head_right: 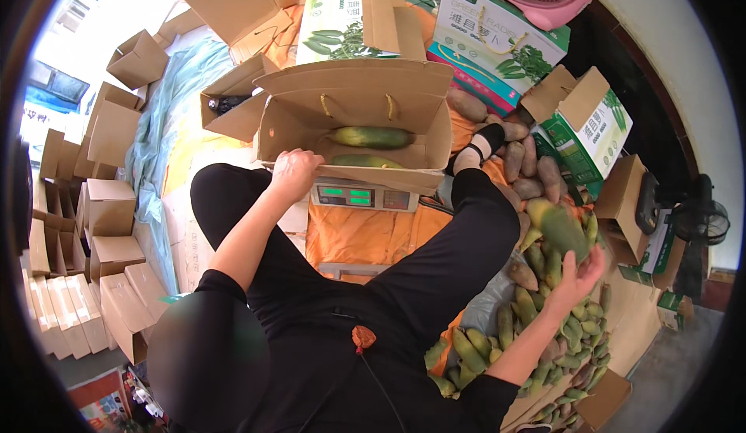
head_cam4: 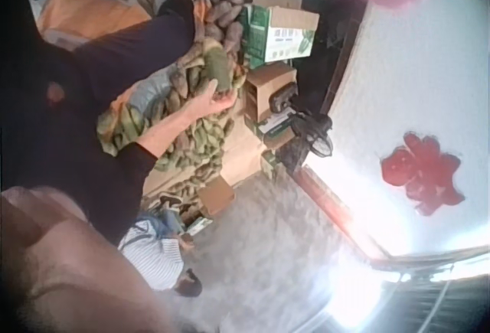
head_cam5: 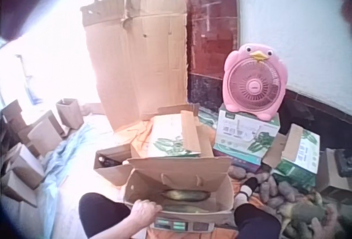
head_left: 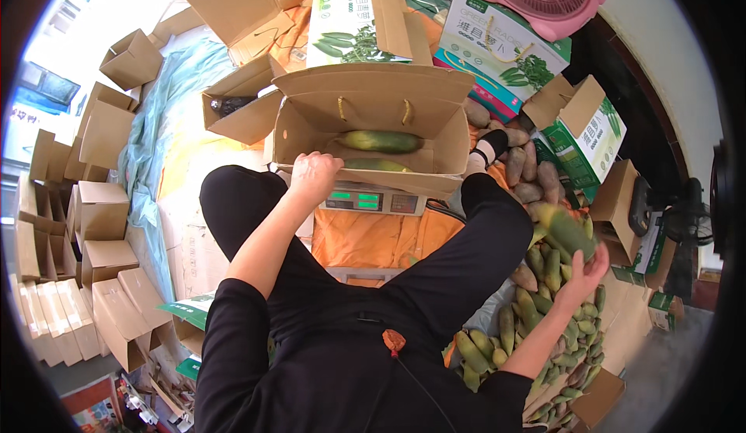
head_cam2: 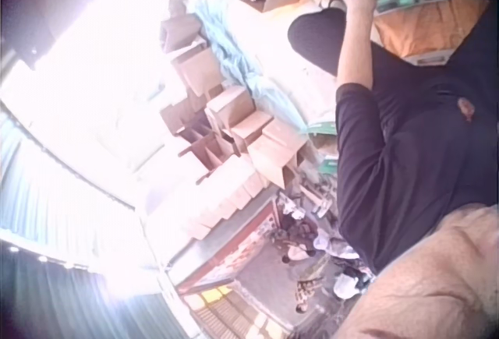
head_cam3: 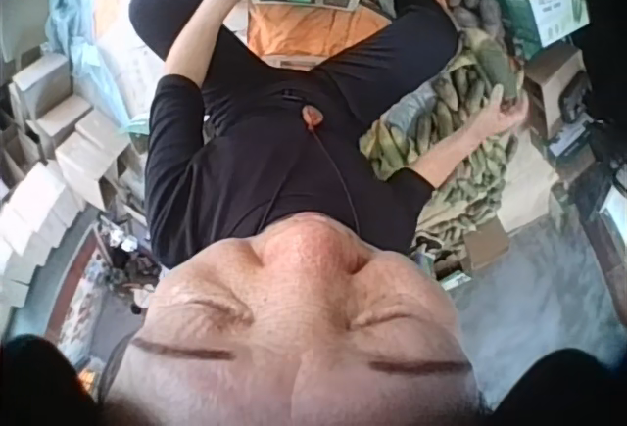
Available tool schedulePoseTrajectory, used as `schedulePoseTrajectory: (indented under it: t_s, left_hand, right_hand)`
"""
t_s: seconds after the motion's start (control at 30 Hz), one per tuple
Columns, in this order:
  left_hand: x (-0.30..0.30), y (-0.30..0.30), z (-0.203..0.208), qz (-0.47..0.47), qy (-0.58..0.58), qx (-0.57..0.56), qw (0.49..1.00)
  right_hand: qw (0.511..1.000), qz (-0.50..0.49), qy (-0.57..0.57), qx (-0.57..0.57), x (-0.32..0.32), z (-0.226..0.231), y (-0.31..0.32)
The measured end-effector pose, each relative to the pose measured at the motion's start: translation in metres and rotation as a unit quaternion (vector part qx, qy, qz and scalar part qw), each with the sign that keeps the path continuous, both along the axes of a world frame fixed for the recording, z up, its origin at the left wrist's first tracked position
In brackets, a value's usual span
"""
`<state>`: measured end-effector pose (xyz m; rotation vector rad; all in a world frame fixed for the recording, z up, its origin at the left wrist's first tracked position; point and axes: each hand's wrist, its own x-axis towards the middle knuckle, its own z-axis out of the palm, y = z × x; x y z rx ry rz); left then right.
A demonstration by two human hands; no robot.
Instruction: Packing ears of corn from a pile into cardboard boxes on a digital scale.
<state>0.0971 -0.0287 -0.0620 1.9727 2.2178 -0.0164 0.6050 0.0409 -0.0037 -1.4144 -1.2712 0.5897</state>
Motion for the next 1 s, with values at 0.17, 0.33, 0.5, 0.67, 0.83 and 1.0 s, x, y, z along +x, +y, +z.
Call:
schedulePoseTrajectory:
  t_s: [0.17, 0.33, 0.5, 0.67, 0.83, 1.0]
  left_hand:
    - [0.000, 0.001, -0.004, -0.002, -0.006, 0.009, 1.000]
    - [0.001, 0.002, -0.002, 0.002, 0.006, 0.010, 1.000]
    - [0.002, 0.003, -0.006, -0.025, 0.022, 0.035, 0.999]
    - [0.000, 0.000, -0.002, -0.031, 0.016, 0.024, 0.999]
    - [0.008, 0.004, 0.004, -0.007, -0.014, -0.005, 1.000]
    - [-0.004, 0.008, -0.007, -0.001, -0.045, -0.007, 0.999]
  right_hand:
    - [0.974, 0.167, 0.137, 0.075, -0.076, 0.070, 0.028]
    - [0.941, 0.258, 0.221, 0.001, -0.164, 0.073, 0.043]
    - [0.907, 0.336, 0.234, -0.100, -0.234, 0.024, 0.047]
    - [0.923, 0.371, -0.043, -0.096, -0.229, -0.009, 0.055]
    - [0.946, 0.301, 0.096, -0.079, -0.150, 0.019, 0.057]
    - [0.980, 0.135, 0.019, -0.142, -0.036, -0.002, 0.036]
